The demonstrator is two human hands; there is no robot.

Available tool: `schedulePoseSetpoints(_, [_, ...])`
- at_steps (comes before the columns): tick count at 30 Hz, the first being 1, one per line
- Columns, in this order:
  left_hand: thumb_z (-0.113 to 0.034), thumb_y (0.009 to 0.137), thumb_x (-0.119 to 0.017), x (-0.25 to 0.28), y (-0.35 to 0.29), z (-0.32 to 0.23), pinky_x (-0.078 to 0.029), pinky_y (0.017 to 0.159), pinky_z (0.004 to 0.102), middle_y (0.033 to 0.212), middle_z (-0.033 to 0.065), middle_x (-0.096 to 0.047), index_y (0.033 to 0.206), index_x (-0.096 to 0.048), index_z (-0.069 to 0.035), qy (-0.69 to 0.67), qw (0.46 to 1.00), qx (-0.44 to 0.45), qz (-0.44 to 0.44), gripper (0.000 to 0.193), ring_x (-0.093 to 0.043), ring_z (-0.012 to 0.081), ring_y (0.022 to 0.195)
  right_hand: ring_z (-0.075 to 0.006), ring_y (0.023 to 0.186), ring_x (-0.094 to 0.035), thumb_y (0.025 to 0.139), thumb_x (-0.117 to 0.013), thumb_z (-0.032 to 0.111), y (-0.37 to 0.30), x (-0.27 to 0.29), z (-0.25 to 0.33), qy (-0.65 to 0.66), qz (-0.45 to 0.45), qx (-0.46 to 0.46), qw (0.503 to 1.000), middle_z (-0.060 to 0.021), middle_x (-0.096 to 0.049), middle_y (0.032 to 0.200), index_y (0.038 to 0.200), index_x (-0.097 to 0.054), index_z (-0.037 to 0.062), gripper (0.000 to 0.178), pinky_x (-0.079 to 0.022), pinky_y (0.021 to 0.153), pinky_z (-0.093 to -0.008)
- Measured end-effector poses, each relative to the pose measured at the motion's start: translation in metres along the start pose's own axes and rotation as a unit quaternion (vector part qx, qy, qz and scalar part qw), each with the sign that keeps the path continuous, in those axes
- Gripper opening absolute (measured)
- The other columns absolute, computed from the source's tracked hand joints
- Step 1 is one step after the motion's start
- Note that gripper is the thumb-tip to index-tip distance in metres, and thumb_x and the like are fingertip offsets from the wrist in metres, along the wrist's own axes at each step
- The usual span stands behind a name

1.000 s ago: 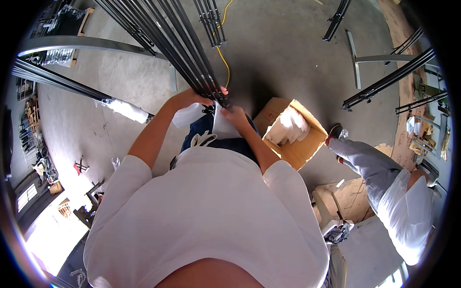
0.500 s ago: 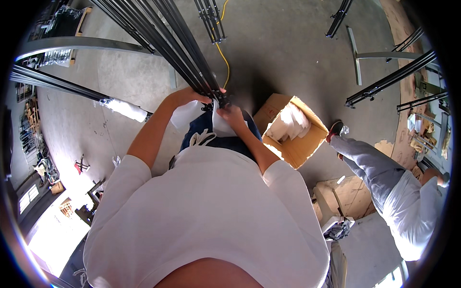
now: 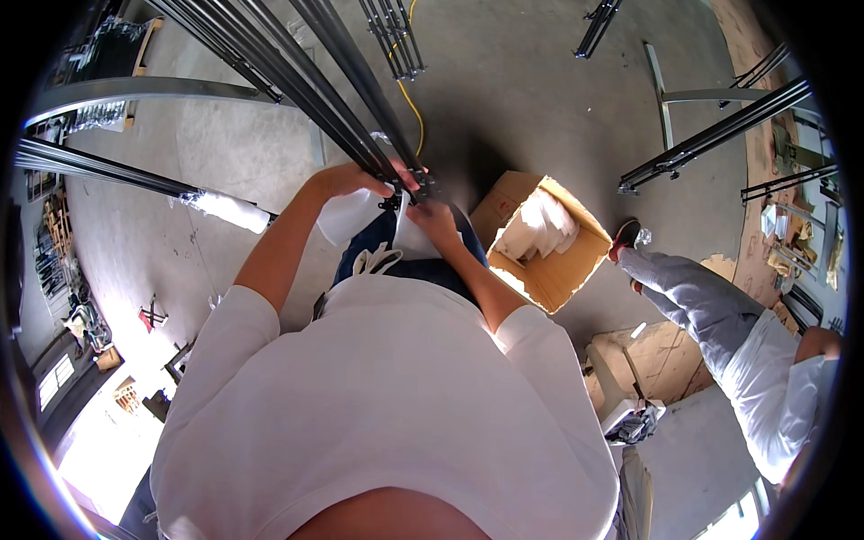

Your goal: The person wraps a bundle of long black metal rods with white protective paper and clear plastic film. They hold the rods vertically, tear off sheets of paper from a box, and wrap them around the bundle before securing the assembly with plastic wrap. The person works in a warehouse environment with other metal parts visible in the background.

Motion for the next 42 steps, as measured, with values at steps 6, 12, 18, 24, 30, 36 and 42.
schedulePoseSetpoints(6, [0.0,0.069,-0.051,-0.007,-0.002,-0.015,-0.032,0.091,0.0282,0.116,0.0053,-0.052,0.117,-0.049,-0.006,0.081,0.993,0.003,0.091,0.048,-0.044,0.0167,0.109,-0.0217,0.066,-0.06,0.069,-0.068,0.027,-0.004,0.003,0.005,-0.027,-0.018,-0.028,0.999,-0.013,-0.062,0.071,0.078,-0.06,-0.0005,0.03,-0.045,0.06,-0.0324])
schedulePoseSetpoints(12, [0.004,0.065,-0.051,-0.011,-0.005,-0.025,-0.031,0.094,0.0291,0.115,0.0046,-0.051,0.113,-0.053,-0.01,0.084,0.994,0.042,0.065,0.05,-0.043,0.0169,0.111,-0.0194,0.063,-0.058,0.068,-0.068,0.017,0.0,0.019,0.0,-0.058,-0.049,0.049,0.996,-0.0106,-0.06,0.069,0.076,-0.058,0.0021,0.019,-0.044,0.059,-0.0307])
schedulePoseSetpoints(18, [0.005,0.062,-0.052,-0.007,0.011,-0.009,-0.029,0.097,0.029,0.114,0.0048,-0.052,0.112,-0.053,-0.007,0.08,0.994,-0.03,0.075,0.051,-0.044,0.0178,0.111,-0.0162,0.063,-0.058,0.068,-0.066,0.01,0.004,0.021,0.001,-0.115,-0.105,0.144,0.977,-0.0083,-0.06,0.066,0.079,-0.058,0.0026,0.016,-0.045,0.059,-0.0286])
schedulePoseSetpoints(24, [0.002,0.064,-0.054,-0.001,0.016,-0.001,-0.031,0.093,0.0281,0.106,0.0047,-0.054,0.108,-0.055,-0.005,0.085,0.995,0.001,0.043,0.045,-0.045,0.0159,0.105,-0.0269,0.062,-0.059,0.068,-0.063,0.017,0.013,0.041,0.011,-0.168,-0.182,0.16,0.955,-0.0092,-0.059,0.072,0.065,-0.057,0.0051,0.014,-0.047,0.057,-0.0344])
schedulePoseSetpoints(30, [0.001,0.064,-0.056,-0.004,0.014,-0.004,-0.033,0.091,0.0283,0.107,0.0035,-0.054,0.106,-0.056,-0.004,0.087,0.995,-0.013,0.048,0.042,-0.046,0.0148,0.102,-0.0239,0.072,-0.055,0.069,-0.06,0.012,0.017,0.065,0.061,-0.239,-0.213,0.247,0.914,-0.0044,-0.059,0.071,0.072,-0.054,0.0063,0.01,-0.034,0.081,-0.0381])
schedulePoseSetpoints(36, [0.006,0.064,-0.053,-0.003,0.008,-0.003,-0.034,0.09,0.0276,0.107,0.0033,-0.055,0.108,-0.056,-0.006,0.08,0.996,0.003,0.029,0.046,-0.047,0.0151,0.103,-0.0185,0.093,-0.053,0.071,-0.058,0.015,0.018,0.065,0.101,-0.26,0.014,0.265,0.928,0.0001,-0.058,0.084,0.082,-0.06,0.0112,0.011,-0.015,0.102,-0.0498])
schedulePoseSetpoints(42, [0.005,0.064,-0.055,-0.008,0.001,-0.018,-0.035,0.088,0.027,0.102,0.003,-0.057,0.102,-0.06,-0.009,0.118,0.992,-0.001,0.039,0.041,-0.049,0.0159,0.097,-0.0194,0.084,-0.056,0.07,-0.063,0.022,0.024,0.054,0.089,-0.259,0.067,0.282,0.921,-0.002,-0.059,0.076,0.074,-0.061,0.0098,0.013,-0.024,0.1,-0.0464])
Point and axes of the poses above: each hand's wrist, its own y-axis towards the middle knuckle, its own x-axis out of the back of the hand, z = x × y, the point moved 3 cm from there along y, towards the middle knuckle
